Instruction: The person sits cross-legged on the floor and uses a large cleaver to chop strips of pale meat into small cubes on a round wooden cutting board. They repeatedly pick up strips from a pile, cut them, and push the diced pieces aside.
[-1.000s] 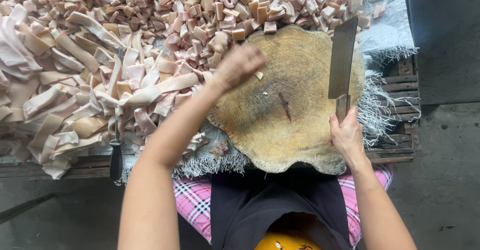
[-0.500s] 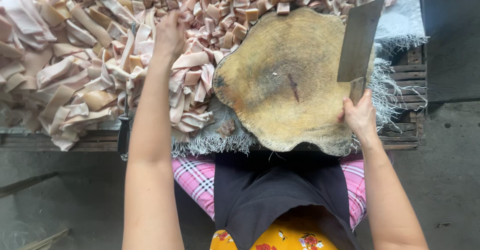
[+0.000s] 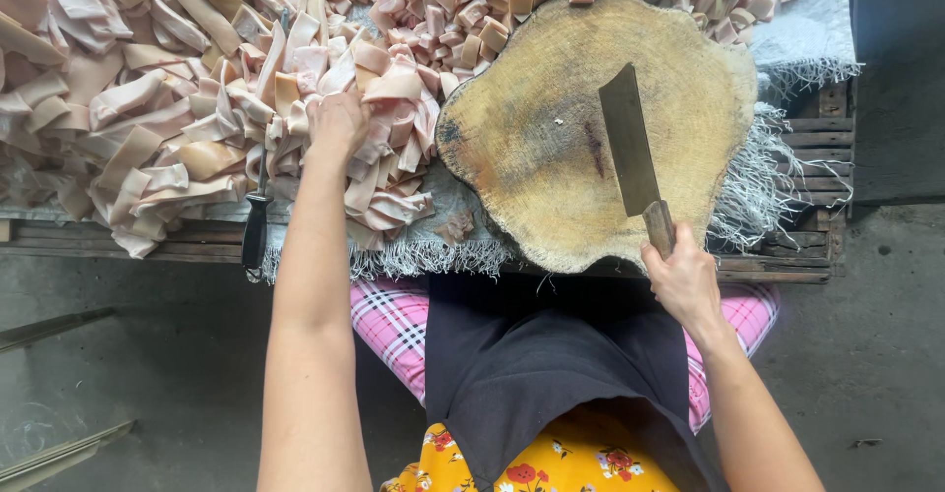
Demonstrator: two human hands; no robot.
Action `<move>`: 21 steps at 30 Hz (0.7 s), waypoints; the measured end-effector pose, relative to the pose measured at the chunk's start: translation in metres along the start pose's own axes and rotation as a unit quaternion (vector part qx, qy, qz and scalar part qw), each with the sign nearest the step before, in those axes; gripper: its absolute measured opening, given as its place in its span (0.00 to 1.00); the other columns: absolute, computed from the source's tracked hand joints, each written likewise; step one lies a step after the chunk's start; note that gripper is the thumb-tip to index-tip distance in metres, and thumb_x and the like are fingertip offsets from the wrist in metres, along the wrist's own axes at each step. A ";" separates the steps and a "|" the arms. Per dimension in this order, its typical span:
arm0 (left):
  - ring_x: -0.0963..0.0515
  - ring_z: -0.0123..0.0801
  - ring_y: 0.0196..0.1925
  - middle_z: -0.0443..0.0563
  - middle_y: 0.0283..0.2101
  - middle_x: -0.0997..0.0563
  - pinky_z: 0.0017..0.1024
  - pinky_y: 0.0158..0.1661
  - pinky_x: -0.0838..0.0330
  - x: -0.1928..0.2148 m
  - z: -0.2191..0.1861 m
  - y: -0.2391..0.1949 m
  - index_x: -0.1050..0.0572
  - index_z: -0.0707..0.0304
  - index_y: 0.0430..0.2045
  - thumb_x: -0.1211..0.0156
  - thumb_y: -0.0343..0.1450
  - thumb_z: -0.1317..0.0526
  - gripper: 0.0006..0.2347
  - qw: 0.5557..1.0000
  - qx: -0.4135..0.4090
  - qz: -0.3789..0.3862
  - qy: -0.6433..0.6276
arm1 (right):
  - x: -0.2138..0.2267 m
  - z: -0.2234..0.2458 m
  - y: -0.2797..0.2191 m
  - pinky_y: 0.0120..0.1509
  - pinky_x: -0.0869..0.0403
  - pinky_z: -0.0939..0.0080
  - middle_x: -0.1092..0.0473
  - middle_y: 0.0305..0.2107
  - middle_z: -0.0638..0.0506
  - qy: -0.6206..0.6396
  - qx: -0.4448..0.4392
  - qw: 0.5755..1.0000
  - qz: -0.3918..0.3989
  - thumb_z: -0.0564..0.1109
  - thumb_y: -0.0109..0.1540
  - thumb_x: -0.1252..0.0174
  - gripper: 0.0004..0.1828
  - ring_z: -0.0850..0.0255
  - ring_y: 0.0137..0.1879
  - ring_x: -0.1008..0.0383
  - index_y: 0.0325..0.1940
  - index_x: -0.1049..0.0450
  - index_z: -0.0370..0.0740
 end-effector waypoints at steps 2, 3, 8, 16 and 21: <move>0.18 0.53 0.44 0.65 0.39 0.17 0.47 0.49 0.29 0.027 -0.005 -0.014 0.18 0.62 0.43 0.41 0.74 0.50 0.15 0.992 0.008 0.035 -0.119 | -0.007 0.001 -0.005 0.35 0.24 0.45 0.26 0.20 0.34 -0.007 -0.003 1.000 0.017 0.51 0.66 0.43 0.21 0.45 0.26 0.22 0.52 0.35 0.31; 0.17 0.52 0.42 0.65 0.37 0.17 0.44 0.46 0.26 0.047 -0.012 -0.018 0.18 0.62 0.43 0.40 0.73 0.48 0.17 0.983 0.010 0.050 -0.178 | -0.006 -0.001 -0.003 0.33 0.24 0.46 0.26 0.20 0.34 0.003 -0.022 0.999 0.027 0.51 0.65 0.43 0.21 0.45 0.25 0.22 0.51 0.36 0.31; 0.15 0.51 0.40 0.64 0.36 0.16 0.44 0.42 0.26 0.126 -0.045 -0.050 0.20 0.58 0.45 0.41 0.72 0.47 0.17 0.965 0.042 0.078 -0.246 | -0.001 -0.003 0.002 0.26 0.23 0.49 0.26 0.20 0.35 0.037 -0.060 0.996 0.047 0.49 0.65 0.44 0.20 0.48 0.22 0.23 0.51 0.38 0.30; 0.21 0.66 0.47 0.74 0.42 0.20 0.53 0.47 0.31 0.043 -0.033 -0.071 0.25 0.69 0.48 0.45 0.77 0.54 0.15 0.988 0.010 0.022 -0.151 | -0.001 0.008 -0.006 0.26 0.24 0.49 0.27 0.21 0.34 0.043 -0.026 0.998 0.038 0.48 0.67 0.45 0.21 0.48 0.22 0.23 0.52 0.40 0.29; 0.18 0.52 0.44 0.65 0.40 0.18 0.44 0.43 0.26 0.078 -0.057 -0.078 0.22 0.69 0.47 0.40 0.77 0.53 0.15 0.967 -0.043 0.008 -0.253 | 0.001 0.011 -0.005 0.26 0.23 0.50 0.26 0.23 0.34 0.050 -0.030 0.997 0.050 0.48 0.66 0.45 0.21 0.48 0.22 0.23 0.52 0.41 0.29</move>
Point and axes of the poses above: each hand's wrist, its own y-axis towards the middle knuckle, its own x-axis out of the back of the hand, z = x × y, the point moved 10 cm from there along y, towards the middle knuckle
